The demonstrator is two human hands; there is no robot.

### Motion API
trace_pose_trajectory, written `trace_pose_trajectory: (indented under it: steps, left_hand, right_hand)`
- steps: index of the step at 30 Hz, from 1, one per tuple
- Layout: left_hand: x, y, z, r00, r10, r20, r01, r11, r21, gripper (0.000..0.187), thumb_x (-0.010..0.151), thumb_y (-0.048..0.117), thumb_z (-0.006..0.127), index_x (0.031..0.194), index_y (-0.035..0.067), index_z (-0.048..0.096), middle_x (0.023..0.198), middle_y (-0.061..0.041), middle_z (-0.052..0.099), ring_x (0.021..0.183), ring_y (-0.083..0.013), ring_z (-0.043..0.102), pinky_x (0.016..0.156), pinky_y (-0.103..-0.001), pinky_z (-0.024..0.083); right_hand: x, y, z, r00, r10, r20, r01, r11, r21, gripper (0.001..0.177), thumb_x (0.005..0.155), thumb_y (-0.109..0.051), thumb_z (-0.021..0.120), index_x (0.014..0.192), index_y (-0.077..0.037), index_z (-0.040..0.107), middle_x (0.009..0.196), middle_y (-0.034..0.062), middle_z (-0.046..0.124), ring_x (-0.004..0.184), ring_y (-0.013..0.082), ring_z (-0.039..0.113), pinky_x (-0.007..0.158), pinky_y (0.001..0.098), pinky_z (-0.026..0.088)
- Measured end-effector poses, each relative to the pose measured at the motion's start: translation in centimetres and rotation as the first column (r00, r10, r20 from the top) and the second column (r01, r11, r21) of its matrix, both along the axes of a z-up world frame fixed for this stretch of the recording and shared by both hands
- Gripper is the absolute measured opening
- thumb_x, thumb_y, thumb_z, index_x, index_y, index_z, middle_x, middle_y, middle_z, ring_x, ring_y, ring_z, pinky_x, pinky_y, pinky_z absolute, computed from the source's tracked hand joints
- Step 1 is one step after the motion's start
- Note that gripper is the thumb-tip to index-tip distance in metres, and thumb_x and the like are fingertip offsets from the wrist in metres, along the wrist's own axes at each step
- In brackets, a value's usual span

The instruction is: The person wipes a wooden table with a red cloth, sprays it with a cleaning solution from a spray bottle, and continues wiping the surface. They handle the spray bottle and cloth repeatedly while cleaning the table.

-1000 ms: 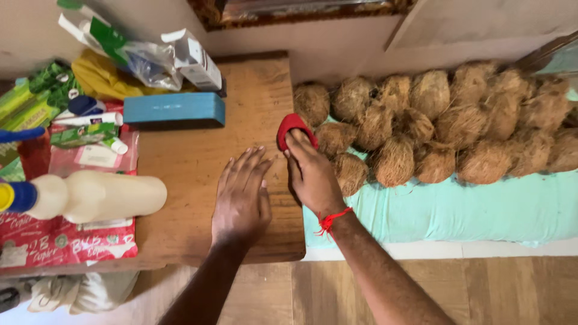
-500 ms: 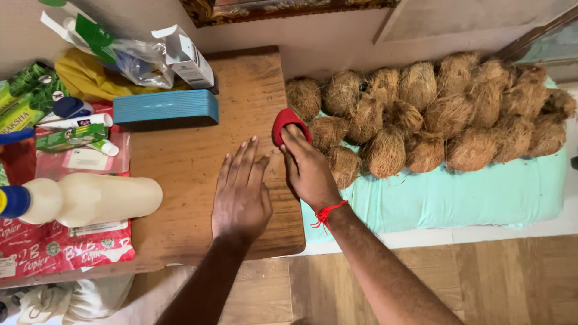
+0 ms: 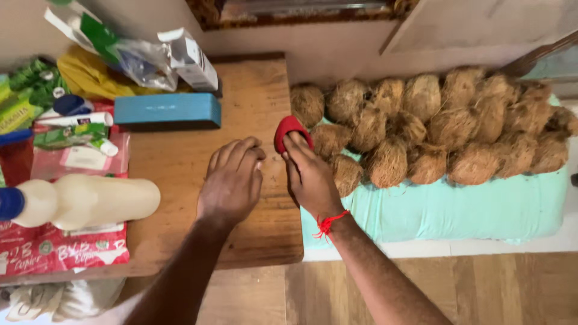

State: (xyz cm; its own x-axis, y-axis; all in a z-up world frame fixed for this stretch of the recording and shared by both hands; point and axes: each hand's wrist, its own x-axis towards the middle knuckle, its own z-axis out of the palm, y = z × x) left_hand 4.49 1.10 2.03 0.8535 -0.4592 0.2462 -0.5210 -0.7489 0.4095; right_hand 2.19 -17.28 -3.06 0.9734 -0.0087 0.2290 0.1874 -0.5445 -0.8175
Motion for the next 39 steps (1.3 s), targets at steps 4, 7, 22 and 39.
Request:
trace_pose_trajectory:
  steps: [4,7,22,39]
  left_hand:
    - [0.4,-0.2,0.1,1.000,-0.004,-0.011,0.005,1.000,0.017,0.038,0.096,0.011,0.056,0.132,0.004,0.060,0.147,-0.014,0.055,0.140,-0.0329,0.047,0.119,-0.049,0.033]
    - [0.7,-0.2,0.2,0.999,-0.038,0.002,0.038,0.997,0.070,0.046,0.097,0.012,0.051,0.142,0.004,0.056,0.154,-0.015,0.051,0.147,-0.0312,0.042,0.124,-0.050,0.027]
    - [0.7,-0.2,0.1,0.998,-0.020,-0.056,0.021,0.999,0.032,0.044,0.101,0.013,0.050,0.144,0.005,0.056,0.154,-0.013,0.052,0.148,-0.0291,0.044,0.125,-0.048,0.028]
    - [0.6,-0.2,0.1,0.998,-0.019,-0.063,0.021,0.999,0.039,0.044,0.102,0.013,0.049,0.145,0.006,0.056,0.156,-0.012,0.050,0.148,-0.0289,0.042,0.126,-0.049,0.027]
  right_hand:
    - [0.4,0.4,0.6,0.999,-0.022,0.037,0.020,0.999,0.041,0.033,0.101,-0.004,0.060,0.133,0.005,0.061,0.140,0.0274,0.060,0.133,0.0405,0.057,0.108,0.0411,0.050]
    - [0.2,0.6,1.1,0.999,-0.030,0.036,0.028,0.998,0.052,0.033,0.100,-0.003,0.060,0.131,0.005,0.061,0.139,0.0278,0.061,0.133,0.0402,0.058,0.107,0.0406,0.050]
    - [-3.7,0.6,2.1,0.993,0.021,-0.118,-0.017,0.999,0.041,0.039,0.105,-0.018,0.054,0.134,0.008,0.060,0.142,0.0273,0.059,0.139,0.0403,0.054,0.115,0.0412,0.042]
    - [-6.4,0.3,2.4,0.981,0.073,-0.179,-0.067,0.997,0.040,0.044,0.107,-0.024,0.050,0.137,0.008,0.057,0.146,0.0303,0.055,0.145,0.0421,0.046,0.120,0.0416,0.036]
